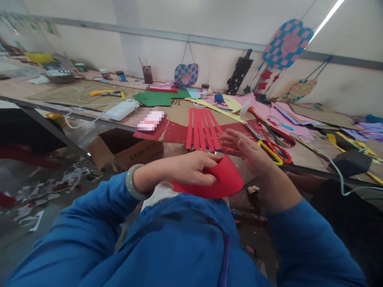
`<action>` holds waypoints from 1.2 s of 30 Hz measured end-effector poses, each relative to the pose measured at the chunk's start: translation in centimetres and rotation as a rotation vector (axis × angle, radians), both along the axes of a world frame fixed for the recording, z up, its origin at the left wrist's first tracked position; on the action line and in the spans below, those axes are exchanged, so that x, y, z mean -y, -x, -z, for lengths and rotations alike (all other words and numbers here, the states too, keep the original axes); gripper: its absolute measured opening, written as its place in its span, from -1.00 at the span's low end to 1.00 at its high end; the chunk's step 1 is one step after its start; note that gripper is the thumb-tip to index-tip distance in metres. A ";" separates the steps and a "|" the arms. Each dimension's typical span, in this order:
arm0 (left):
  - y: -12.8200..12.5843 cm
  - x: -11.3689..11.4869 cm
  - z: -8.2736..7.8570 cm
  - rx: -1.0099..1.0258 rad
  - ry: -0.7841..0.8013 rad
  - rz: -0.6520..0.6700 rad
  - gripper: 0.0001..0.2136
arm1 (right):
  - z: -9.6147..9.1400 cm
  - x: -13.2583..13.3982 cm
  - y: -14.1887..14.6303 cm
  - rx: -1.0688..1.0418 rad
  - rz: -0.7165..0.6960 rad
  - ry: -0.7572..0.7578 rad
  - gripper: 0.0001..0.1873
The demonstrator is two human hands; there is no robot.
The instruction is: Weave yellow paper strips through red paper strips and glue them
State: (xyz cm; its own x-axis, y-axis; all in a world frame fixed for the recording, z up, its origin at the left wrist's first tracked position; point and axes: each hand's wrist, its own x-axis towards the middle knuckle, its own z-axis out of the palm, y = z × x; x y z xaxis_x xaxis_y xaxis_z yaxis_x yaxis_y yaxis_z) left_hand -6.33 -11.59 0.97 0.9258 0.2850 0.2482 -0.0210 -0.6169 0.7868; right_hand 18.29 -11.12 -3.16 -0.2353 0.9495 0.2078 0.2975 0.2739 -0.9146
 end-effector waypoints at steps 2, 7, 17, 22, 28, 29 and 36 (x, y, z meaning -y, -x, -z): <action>0.3 0.4 0.0 -0.009 -0.061 0.032 -0.85 | 0.7 0.7 1.0 -0.055 -0.105 0.081 -0.18; 1.2 1.6 0.1 -0.102 -0.061 0.026 -0.83 | 1.1 3.3 1.6 -0.104 -0.114 0.168 -0.35; 3.3 0.1 1.8 -0.212 0.046 -0.303 -0.82 | -1.1 5.3 -1.6 -0.029 0.353 -0.100 -0.60; 4.9 -1.3 1.9 -0.302 0.061 -0.473 -0.78 | -1.5 4.7 -3.6 -0.064 0.531 -0.139 -0.68; 6.4 -2.7 1.0 -0.302 0.149 -0.666 -0.83 | -1.0 3.8 -6.2 -0.177 0.596 -0.102 -0.70; 6.4 -2.9 0.9 -0.291 0.168 -0.706 -0.86 | -0.7 3.7 -6.5 -0.194 0.601 -0.093 -0.70; 5.6 -4.3 1.6 -0.052 0.373 -0.928 -0.96 | 0.8 3.3 -7.7 -0.282 0.607 0.039 -0.76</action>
State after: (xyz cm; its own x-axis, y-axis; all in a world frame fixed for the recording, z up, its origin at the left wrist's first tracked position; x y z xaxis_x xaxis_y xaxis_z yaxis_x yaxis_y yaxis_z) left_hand -11.93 -7.30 -0.68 0.3046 0.9517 -0.0388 0.3840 -0.0854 0.9194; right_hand 25.99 -14.39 -3.97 0.4012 0.9043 0.1456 0.1368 0.0980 -0.9857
